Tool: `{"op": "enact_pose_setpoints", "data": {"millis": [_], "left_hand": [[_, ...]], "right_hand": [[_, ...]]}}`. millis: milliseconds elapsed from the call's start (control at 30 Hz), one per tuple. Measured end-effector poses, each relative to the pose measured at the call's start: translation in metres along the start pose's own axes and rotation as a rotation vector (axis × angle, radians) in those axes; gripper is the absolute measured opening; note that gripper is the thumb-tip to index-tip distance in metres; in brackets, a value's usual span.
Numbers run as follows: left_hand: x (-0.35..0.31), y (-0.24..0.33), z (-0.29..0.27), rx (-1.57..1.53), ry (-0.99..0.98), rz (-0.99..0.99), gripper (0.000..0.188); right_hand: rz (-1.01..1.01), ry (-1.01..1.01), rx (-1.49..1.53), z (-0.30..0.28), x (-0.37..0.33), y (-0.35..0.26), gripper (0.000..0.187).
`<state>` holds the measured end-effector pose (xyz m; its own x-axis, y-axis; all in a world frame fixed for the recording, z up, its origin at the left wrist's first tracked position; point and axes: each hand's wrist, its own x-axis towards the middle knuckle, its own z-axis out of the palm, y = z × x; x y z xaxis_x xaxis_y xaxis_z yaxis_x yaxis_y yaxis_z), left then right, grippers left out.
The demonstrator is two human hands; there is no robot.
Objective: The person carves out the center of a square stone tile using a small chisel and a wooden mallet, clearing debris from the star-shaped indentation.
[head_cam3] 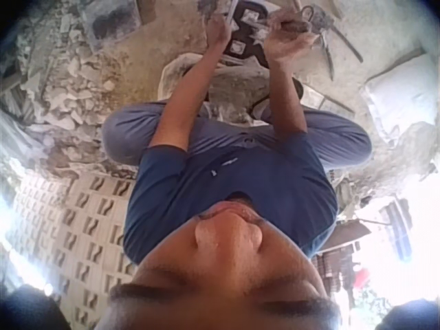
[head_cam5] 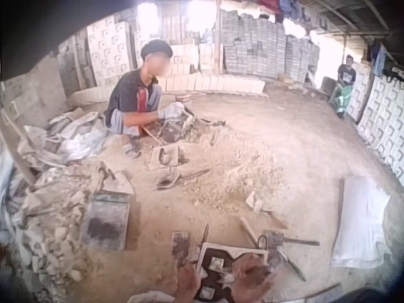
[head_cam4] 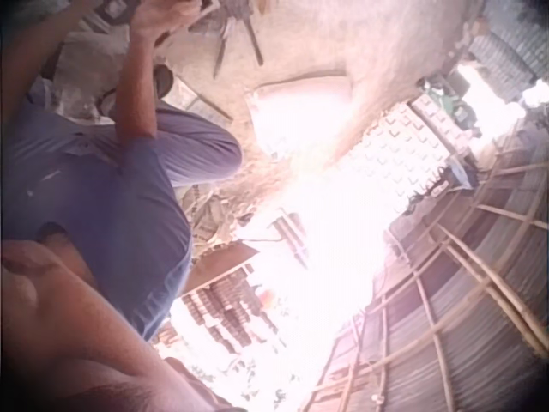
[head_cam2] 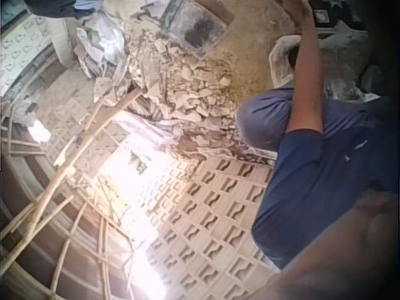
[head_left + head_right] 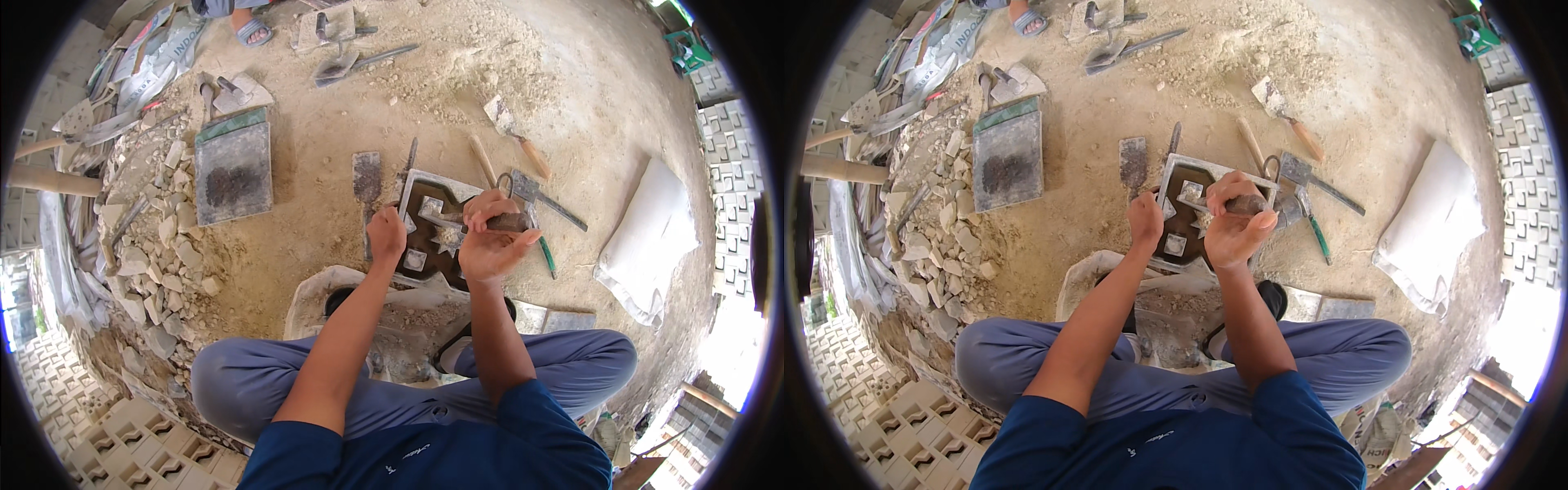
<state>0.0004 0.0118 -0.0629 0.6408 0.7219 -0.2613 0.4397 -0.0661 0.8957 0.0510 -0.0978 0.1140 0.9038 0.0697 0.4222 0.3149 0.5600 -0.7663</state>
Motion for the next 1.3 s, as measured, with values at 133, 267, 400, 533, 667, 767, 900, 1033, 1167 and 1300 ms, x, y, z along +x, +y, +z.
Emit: {"op": "enact_pose_setpoints", "data": {"millis": [133,267,400,533,667,767,900,1033,1167,1300], "left_hand": [[-0.006,0.021,-0.003,0.012,-0.131,-0.142,0.046],[-0.002,0.011,-0.005,0.052,-0.078,-0.038,0.046],[-0.002,0.008,-0.004,0.055,-0.036,0.016,0.046],[-0.005,0.016,-0.002,0.054,-0.084,-0.040,0.048],[-0.007,0.010,0.001,0.037,-0.030,0.076,0.048],[0.000,0.002,-0.001,0.043,-0.086,0.004,0.047],[0.004,-0.005,0.000,0.087,-0.079,0.020,0.048],[-0.002,0.011,0.002,0.149,-0.038,0.135,0.050],[-0.003,0.002,-0.005,0.066,-0.112,-0.031,0.051],[-0.005,0.001,-0.002,0.104,-0.066,0.023,0.043]], "right_hand": [[0.035,-0.063,-0.055,-0.007,-0.002,-0.001,0.076],[-0.003,-0.113,-0.075,0.005,-0.012,0.000,0.076],[-0.035,-0.220,-0.223,0.013,-0.026,-0.002,0.077],[-0.131,-0.209,-0.293,-0.001,-0.032,0.031,0.071],[0.068,-0.351,-0.319,-0.012,-0.018,0.031,0.073],[0.260,-0.556,-0.328,-0.013,-0.004,0.021,0.075],[0.259,-0.514,-0.348,-0.013,-0.004,0.018,0.074],[0.141,-0.379,-0.187,-0.013,-0.007,-0.001,0.075],[0.160,-0.445,-0.319,-0.009,-0.018,0.025,0.079],[0.072,-0.358,-0.106,-0.012,-0.025,0.013,0.076]]}}
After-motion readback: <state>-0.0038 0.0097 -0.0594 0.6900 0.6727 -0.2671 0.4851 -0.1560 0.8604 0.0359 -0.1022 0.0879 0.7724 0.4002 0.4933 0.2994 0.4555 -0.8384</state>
